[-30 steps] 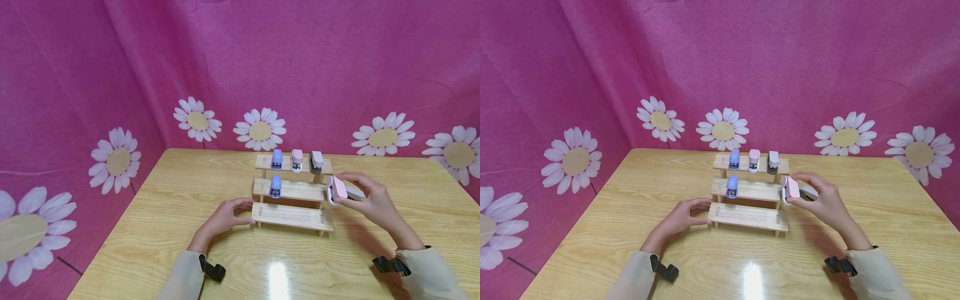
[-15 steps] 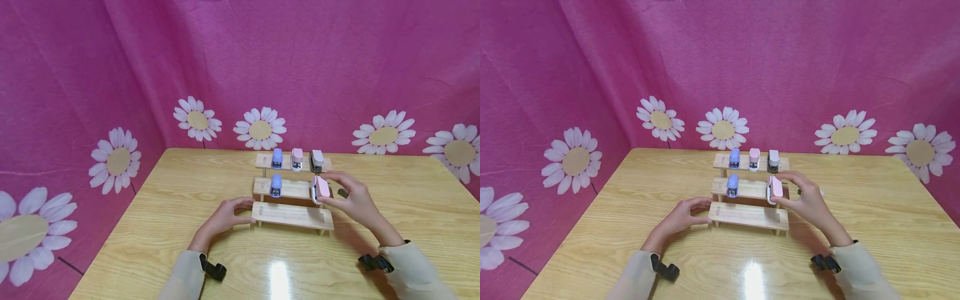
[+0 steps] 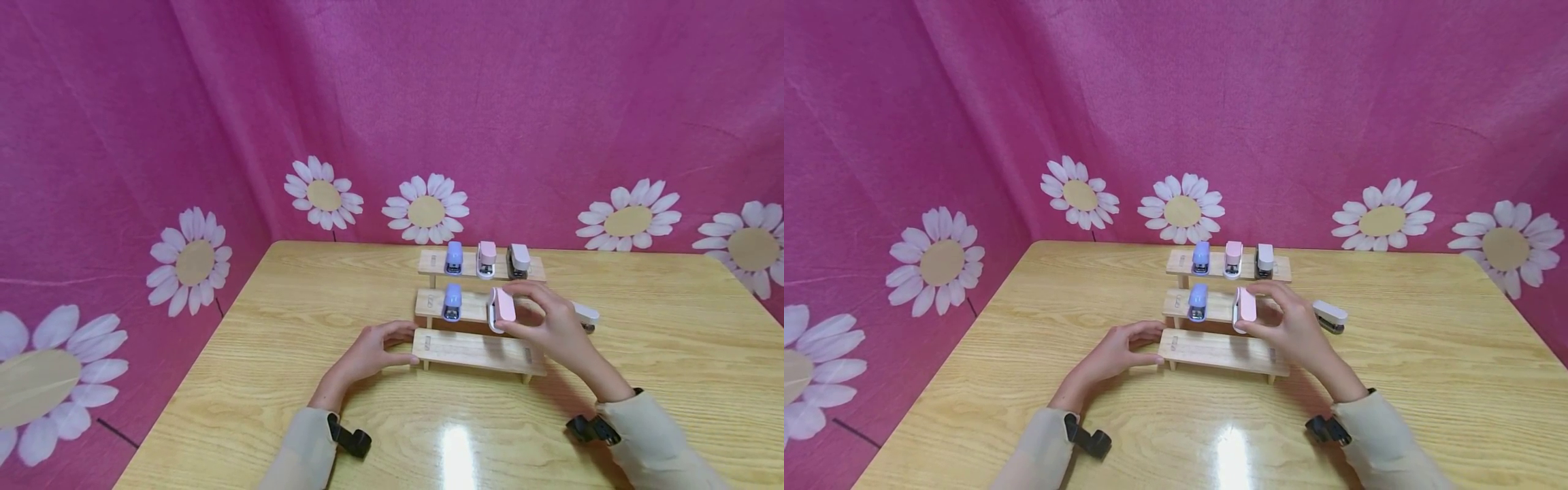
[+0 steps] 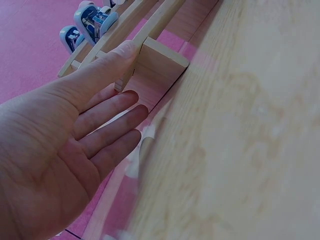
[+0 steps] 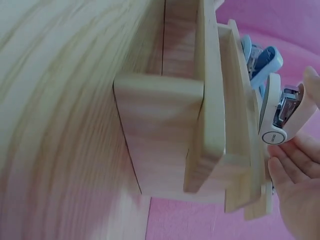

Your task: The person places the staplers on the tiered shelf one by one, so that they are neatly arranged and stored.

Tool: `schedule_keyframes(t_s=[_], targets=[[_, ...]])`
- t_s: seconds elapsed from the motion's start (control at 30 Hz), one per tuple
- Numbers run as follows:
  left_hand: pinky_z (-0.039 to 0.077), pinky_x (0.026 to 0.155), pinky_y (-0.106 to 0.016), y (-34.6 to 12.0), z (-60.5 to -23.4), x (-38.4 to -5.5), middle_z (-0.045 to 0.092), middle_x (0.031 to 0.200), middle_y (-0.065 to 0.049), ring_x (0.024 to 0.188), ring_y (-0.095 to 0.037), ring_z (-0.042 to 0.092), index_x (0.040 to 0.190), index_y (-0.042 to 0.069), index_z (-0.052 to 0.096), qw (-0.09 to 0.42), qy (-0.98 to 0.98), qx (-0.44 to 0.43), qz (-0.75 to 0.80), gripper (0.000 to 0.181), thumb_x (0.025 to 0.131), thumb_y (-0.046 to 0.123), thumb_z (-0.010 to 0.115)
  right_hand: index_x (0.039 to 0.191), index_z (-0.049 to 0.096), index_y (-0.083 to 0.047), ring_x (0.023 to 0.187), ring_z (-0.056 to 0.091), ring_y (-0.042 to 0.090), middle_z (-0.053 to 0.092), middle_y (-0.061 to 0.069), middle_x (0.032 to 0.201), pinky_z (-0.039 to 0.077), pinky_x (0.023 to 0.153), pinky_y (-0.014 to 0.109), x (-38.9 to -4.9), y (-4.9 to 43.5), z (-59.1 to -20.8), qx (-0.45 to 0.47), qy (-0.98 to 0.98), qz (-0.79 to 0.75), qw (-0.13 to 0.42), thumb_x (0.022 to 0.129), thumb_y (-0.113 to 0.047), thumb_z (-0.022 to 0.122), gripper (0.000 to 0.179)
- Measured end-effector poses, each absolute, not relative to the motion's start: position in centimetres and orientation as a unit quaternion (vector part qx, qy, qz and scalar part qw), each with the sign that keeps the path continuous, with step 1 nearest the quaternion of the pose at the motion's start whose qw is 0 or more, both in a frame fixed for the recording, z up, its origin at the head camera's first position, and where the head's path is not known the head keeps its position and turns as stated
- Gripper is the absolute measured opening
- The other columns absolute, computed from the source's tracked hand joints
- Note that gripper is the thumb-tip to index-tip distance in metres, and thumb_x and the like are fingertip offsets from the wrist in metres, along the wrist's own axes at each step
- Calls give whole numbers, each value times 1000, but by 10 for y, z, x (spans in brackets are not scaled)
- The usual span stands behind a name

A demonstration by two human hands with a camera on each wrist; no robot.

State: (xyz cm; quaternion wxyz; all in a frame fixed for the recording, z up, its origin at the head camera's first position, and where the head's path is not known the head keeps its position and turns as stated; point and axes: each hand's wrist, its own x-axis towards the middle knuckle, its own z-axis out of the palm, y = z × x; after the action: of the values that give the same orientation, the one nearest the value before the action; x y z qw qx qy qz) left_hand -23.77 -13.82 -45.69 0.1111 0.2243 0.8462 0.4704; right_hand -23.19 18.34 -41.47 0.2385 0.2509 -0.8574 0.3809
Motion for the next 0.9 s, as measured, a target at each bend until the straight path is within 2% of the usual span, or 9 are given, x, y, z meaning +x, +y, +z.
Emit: schedule_keyframes(t_s=[0.2,0.3,0.37,0.43,0.53,0.9], targets=[[48,109,-36,-138,-456,-239,67,128,-7,121,-21,62,136,11,57,113,846,222,472,57,84,25,77,117,65,-7,114,60,18,67,11,120,32,97,-4,-235,173,-418,255,-860,366,246,68,-10,89,54],[48,109,-35,-137,-457,-239,67,128,-7,121,-21,63,136,11,57,111,845,226,472,58,83,25,77,117,65,-6,113,61,27,67,11,121,33,98,-4,-236,170,-419,255,-863,359,246,68,-10,88,55],[48,109,-35,-137,-458,-239,67,128,-7,121,-20,63,136,12,57,112,845,226,471,58,83,26,78,118,64,-6,113,61,28,66,11,121,45,98,6,-236,168,-419,255,-866,353,246,69,-11,88,55],[48,109,-35,-137,-458,-239,67,128,-7,121,-19,63,136,12,57,113,846,224,470,58,83,26,78,119,64,-5,113,62,28,66,11,122,54,96,22,-236,166,-418,254,-868,347,248,69,-11,88,56],[48,109,-35,-137,-458,-239,67,127,-6,121,-19,63,136,13,57,113,847,221,470,58,83,26,77,120,63,-4,112,63,29,65,13,122,57,89,46,-236,164,-418,251,-870,346,246,71,-12,87,55],[48,109,-36,-139,-457,-237,67,128,-6,121,-19,63,135,12,57,114,845,223,473,57,84,26,77,123,61,-2,117,61,36,64,17,125,55,94,53,-237,158,-412,224,-883,363,197,79,-17,82,51]])
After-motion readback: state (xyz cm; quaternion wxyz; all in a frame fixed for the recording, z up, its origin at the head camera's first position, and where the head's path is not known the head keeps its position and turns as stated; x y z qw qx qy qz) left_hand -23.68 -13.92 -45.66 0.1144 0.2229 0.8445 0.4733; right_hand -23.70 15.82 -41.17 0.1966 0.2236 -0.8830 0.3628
